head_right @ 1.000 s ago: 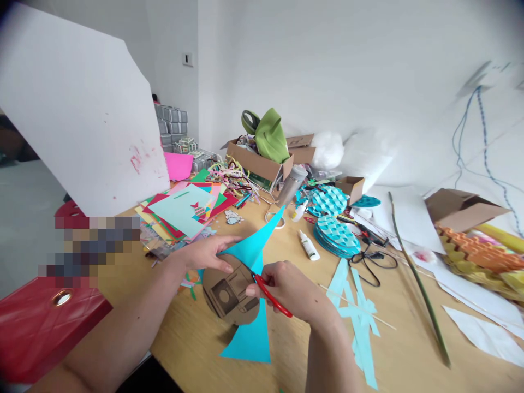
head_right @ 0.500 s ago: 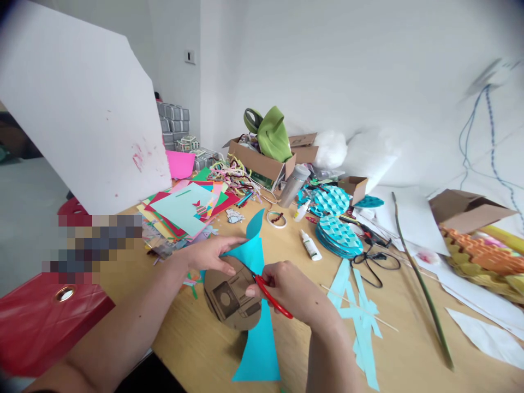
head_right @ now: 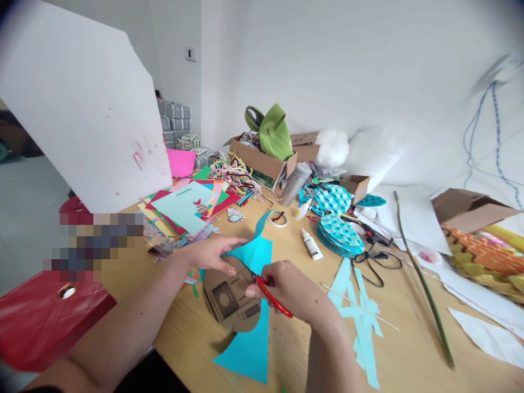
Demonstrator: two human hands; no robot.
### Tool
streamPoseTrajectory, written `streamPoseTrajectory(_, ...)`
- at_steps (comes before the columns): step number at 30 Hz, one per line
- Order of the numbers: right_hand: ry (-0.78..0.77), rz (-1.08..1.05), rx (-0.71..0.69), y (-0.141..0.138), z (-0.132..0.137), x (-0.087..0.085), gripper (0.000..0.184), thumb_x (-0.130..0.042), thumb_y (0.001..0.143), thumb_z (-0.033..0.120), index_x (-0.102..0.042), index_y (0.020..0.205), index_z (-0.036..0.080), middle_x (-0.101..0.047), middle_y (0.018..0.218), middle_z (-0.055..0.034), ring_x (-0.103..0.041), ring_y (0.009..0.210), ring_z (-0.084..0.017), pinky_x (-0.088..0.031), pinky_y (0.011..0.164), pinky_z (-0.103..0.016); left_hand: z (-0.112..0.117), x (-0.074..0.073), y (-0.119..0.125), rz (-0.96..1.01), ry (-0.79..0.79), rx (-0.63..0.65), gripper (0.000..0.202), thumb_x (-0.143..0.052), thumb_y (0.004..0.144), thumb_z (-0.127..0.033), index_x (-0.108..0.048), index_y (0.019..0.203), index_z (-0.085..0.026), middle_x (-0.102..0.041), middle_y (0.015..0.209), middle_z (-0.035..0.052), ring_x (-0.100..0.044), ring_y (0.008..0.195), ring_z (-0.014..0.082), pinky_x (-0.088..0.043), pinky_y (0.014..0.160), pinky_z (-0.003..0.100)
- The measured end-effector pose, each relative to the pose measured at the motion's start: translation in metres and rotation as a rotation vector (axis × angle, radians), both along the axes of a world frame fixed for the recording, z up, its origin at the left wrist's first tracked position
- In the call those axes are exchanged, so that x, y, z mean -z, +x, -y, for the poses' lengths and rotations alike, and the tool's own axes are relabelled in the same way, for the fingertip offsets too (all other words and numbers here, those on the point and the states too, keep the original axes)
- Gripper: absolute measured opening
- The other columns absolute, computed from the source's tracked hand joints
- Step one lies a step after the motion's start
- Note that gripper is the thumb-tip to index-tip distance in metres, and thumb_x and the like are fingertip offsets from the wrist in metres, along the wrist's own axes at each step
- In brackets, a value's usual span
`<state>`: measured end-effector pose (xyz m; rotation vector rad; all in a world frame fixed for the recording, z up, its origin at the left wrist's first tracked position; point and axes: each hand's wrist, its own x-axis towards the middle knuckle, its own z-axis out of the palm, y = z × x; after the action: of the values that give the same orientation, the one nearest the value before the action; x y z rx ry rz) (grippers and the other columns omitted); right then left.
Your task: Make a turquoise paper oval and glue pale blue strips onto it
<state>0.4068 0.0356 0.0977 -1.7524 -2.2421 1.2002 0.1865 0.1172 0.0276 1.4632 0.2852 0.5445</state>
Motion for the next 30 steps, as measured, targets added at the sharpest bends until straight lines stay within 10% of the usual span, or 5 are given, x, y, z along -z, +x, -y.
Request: streamPoseTrajectory(30, -0.118, -0.082, -0.025, -0.0044, 0.0029, -0.0007, 0.054, -0.054, 0.082, 0.069, -0.048, 0.063, 0.019, -0.062, 0.056, -0.0032, -0.061, 0.047, -0.015, -0.042, 0.043, -0.022, 0.0044, -0.0057, -0.0020, -0.075, -0.023, 0.078, 0.086, -0.091, 0.058, -0.031, -0.054, 0.135, -0.020, -0.061, 0.133, 0.0130, -0.050, 0.129, 0.0328, -0.038, 0.108, 0.048)
